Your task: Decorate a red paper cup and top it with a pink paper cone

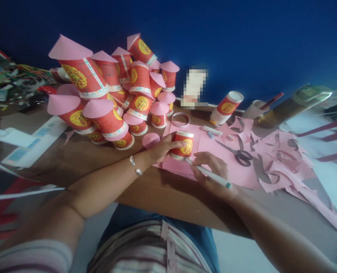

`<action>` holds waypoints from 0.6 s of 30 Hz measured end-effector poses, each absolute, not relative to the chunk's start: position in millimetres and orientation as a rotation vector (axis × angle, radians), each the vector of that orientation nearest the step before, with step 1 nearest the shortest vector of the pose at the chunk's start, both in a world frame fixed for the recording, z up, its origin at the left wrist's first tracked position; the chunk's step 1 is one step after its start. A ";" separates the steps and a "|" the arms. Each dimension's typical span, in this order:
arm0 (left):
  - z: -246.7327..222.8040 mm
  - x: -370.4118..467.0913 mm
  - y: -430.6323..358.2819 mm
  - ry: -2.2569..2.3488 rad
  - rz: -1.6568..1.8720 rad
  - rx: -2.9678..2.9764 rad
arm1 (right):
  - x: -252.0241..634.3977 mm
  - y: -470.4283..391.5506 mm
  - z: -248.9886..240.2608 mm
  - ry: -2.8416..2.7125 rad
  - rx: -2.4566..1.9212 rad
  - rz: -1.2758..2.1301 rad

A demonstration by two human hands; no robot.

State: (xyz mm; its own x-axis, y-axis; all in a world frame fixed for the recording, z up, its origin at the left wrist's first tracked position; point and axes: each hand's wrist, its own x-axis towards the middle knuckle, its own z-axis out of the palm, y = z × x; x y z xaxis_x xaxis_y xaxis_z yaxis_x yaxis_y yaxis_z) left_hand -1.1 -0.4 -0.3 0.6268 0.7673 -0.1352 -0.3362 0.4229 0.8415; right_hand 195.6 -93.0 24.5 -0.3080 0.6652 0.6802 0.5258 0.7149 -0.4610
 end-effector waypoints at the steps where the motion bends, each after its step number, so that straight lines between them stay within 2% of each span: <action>1: -0.8 -1.1 -0.2 0.555 0.738 0.885 | 195.7 -92.9 24.2 -1.984 -0.913 0.191; 18: 0.4 0.0 0.1 0.537 0.736 0.874 | 197.2 -92.5 20.7 -1.991 -0.915 0.189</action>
State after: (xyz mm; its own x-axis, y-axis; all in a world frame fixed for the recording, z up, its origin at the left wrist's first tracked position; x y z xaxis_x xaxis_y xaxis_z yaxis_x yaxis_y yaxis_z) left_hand 0.0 0.1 0.4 0.6372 0.7606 -0.1243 -0.3503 0.4295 0.8324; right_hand 197.2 -92.5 20.7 -0.3133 0.6677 0.6753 0.5287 0.7133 -0.4600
